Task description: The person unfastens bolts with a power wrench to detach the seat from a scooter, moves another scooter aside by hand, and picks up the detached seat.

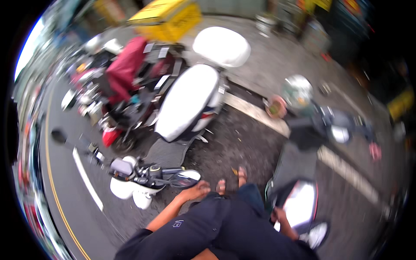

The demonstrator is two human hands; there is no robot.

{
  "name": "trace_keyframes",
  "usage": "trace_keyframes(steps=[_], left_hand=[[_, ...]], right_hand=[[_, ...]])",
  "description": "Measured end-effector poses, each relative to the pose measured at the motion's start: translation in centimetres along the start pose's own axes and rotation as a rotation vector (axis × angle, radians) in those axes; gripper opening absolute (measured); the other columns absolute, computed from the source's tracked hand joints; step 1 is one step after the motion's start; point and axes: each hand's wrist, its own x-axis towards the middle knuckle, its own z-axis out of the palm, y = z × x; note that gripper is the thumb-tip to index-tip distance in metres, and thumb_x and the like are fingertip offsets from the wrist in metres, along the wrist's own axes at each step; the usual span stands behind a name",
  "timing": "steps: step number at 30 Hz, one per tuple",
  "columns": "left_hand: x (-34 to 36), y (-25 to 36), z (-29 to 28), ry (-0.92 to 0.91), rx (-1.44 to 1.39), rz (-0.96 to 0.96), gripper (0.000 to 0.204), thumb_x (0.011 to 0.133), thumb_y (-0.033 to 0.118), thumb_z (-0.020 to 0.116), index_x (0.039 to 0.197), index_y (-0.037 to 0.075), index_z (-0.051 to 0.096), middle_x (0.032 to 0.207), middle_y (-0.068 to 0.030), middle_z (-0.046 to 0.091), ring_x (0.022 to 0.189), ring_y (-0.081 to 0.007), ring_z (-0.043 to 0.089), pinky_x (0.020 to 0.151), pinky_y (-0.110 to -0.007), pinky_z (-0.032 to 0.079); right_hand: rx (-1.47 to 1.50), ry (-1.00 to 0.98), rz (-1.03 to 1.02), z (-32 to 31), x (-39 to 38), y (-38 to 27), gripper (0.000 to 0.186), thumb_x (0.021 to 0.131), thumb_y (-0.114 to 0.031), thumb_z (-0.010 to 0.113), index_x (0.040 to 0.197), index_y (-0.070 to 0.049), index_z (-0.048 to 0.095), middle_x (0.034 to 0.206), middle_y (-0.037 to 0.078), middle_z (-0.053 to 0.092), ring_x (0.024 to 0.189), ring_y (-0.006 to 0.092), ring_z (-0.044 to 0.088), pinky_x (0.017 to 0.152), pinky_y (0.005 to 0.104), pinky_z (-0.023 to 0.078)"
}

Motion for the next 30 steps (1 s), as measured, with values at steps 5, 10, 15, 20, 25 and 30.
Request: trace_keyframes(steps=[5,10,15,20,25,30], left_hand=[[7.7,5.3,5.7,0.118,0.356,0.261,0.031,0.083,0.022,0.063,0.108,0.003,0.059,0.079,-0.0121,0.066,0.074,-0.0178,0.064,0.068,-0.03,0.048],[9.1,7.8,13.5,-0.298,0.204,0.388,0.028,0.084,0.019,0.063,0.106,0.001,0.059,0.084,-0.0099,0.067,0.077,-0.0159,0.064,0.071,-0.028,0.049],[9.0,8.1,19.9,-0.245,0.098,0.262,0.025,0.087,0.016,0.059,0.106,-0.001,0.057,0.087,-0.0108,0.064,0.071,-0.0146,0.061,0.065,-0.026,0.05],[8.2,13.2,30.6,-0.226,0.081,0.117,0.025,0.088,0.019,0.056,0.108,0.005,0.055,0.088,-0.0095,0.065,0.069,-0.0163,0.064,0.059,-0.025,0.049],[9.5,21.5,40.0,-0.122,0.116,0.449,0.033,0.09,0.023,0.054,0.117,0.005,0.051,0.099,-0.007,0.061,0.08,-0.0157,0.061,0.068,-0.026,0.047],[13.1,27.1,43.5,-0.285,0.192,0.499,0.034,0.088,0.026,0.056,0.115,0.006,0.051,0.098,-0.0072,0.062,0.08,-0.0165,0.062,0.063,-0.026,0.048]], right_hand=[[0.198,0.06,-0.155,1.3,-2.6,-5.8,0.025,0.087,-0.032,0.059,0.083,-0.008,0.052,0.066,0.005,0.056,0.054,0.0143,0.054,0.046,0.0276,0.041],[0.678,0.325,-0.005,-0.6,-9.0,4.1,0.026,0.089,-0.034,0.056,0.098,-0.009,0.055,0.082,0.003,0.061,0.068,0.0133,0.059,0.062,0.0303,0.048],[0.448,0.698,-0.159,3.6,-10.5,14.6,0.027,0.079,-0.026,0.061,0.085,-0.001,0.061,0.071,0.012,0.064,0.067,0.0206,0.061,0.059,0.036,0.048],[0.67,0.404,0.045,5.8,-16.9,18.8,0.027,0.083,-0.032,0.064,0.085,-0.005,0.062,0.077,0.005,0.064,0.069,0.0138,0.059,0.062,0.029,0.047],[1.431,0.468,0.094,9.4,-18.3,31.6,0.021,0.086,-0.027,0.06,0.088,-0.007,0.059,0.072,0.005,0.059,0.061,0.0161,0.055,0.05,0.0304,0.044],[1.778,0.639,0.461,14.4,-19.9,42.0,0.024,0.089,-0.028,0.053,0.101,-0.007,0.052,0.076,0.007,0.058,0.06,0.0202,0.056,0.047,0.0334,0.044]])
